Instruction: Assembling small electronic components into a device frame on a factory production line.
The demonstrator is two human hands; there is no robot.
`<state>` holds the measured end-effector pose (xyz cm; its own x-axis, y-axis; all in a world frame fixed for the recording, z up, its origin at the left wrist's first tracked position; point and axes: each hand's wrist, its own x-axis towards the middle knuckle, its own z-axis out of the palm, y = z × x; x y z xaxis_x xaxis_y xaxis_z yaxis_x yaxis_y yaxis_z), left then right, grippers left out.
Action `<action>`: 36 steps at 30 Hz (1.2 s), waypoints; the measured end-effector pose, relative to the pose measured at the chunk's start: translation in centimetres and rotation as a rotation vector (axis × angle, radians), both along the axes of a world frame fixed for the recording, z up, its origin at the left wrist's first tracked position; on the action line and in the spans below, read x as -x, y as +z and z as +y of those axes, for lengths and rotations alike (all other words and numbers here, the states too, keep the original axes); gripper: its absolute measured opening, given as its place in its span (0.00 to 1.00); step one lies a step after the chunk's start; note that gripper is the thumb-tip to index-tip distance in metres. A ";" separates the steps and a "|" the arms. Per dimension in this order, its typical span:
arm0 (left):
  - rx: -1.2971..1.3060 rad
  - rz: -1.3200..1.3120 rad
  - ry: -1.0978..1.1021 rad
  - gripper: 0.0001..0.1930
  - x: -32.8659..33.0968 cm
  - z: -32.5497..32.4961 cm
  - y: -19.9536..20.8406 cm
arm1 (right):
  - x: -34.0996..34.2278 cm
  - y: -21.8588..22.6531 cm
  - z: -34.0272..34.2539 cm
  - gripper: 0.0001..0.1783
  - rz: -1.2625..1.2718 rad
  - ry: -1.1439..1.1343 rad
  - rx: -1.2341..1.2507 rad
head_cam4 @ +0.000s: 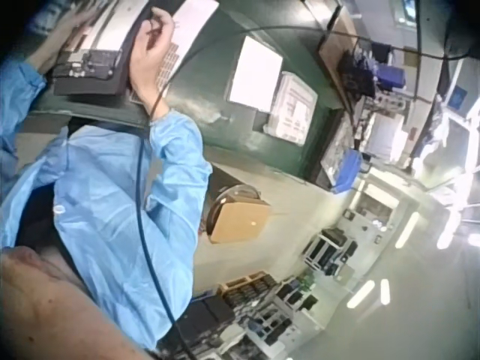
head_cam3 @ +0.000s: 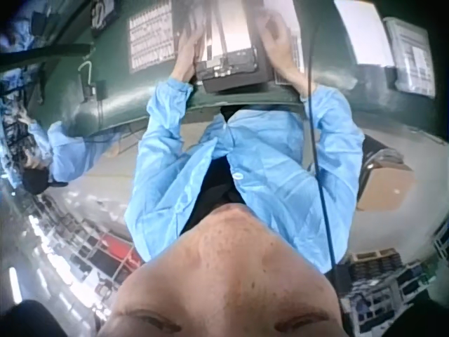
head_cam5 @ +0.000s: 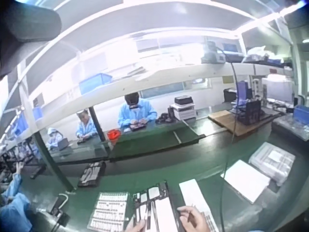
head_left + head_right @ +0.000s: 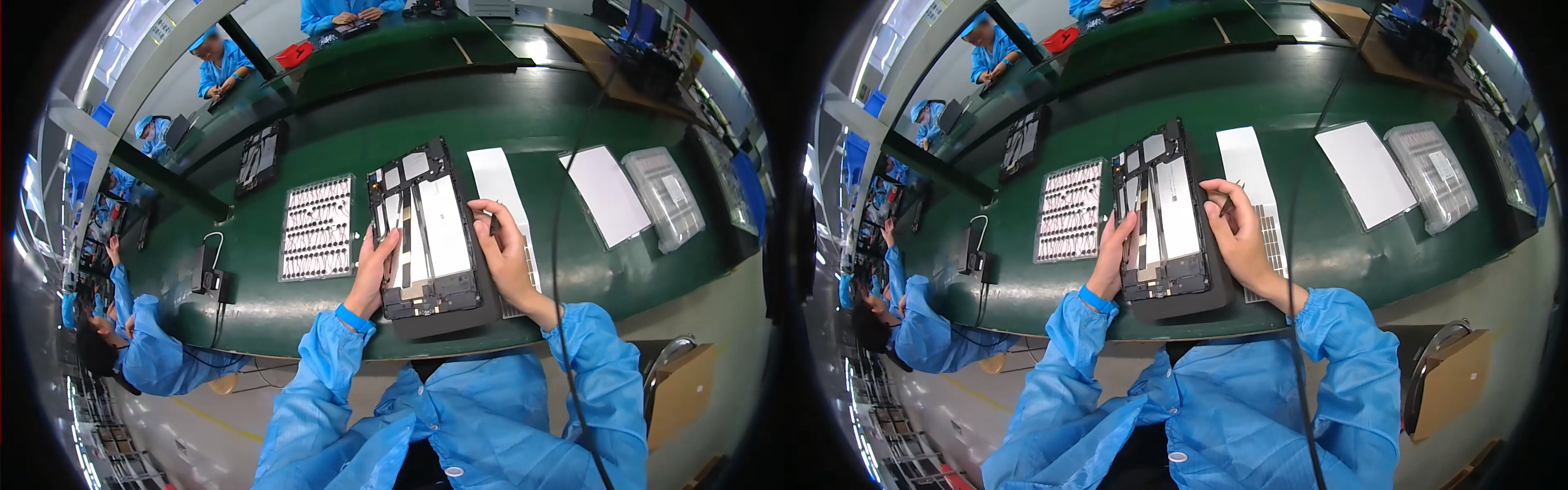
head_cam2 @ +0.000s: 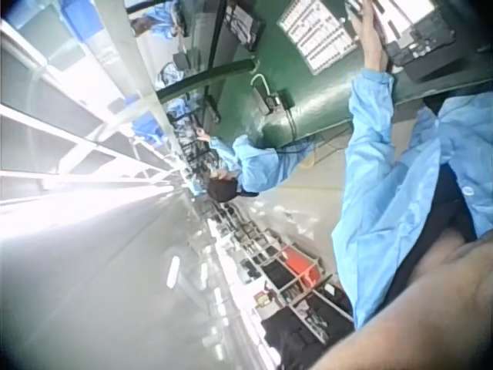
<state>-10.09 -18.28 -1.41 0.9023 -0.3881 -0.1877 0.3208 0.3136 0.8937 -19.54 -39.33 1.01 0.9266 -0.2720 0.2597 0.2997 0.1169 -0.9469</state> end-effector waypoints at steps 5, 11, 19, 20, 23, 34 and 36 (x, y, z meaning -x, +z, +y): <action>-0.109 -0.293 -0.009 0.46 -0.2 -0.4 0.9 | -1.0 -0.2 -2.9 0.15 -0.034 -0.103 0.388; -0.199 -0.265 -0.067 0.45 -1.2 -0.4 0.0 | -6.3 0.0 -7.6 0.13 -0.373 0.065 1.148; -0.914 -1.034 -0.018 0.41 -1.4 0.5 -1.2 | -5.3 -0.9 -13.1 0.14 -0.244 -0.257 1.349; -0.983 -1.031 -0.029 0.40 -1.3 0.2 -0.8 | -4.4 -0.7 -13.3 0.12 -0.220 -0.307 1.147; -1.273 -1.340 0.005 0.40 -0.3 -0.8 2.0 | -2.8 -1.2 -13.8 0.12 -0.104 -0.320 0.722; -0.892 -1.679 -0.758 0.20 -0.8 -11.0 2.4 | 0.1 -2.0 -14.6 0.12 0.263 0.032 0.213; -0.915 -1.684 -0.756 0.20 -0.6 -10.7 2.4 | 0.3 -2.0 -14.4 0.12 0.257 0.036 0.274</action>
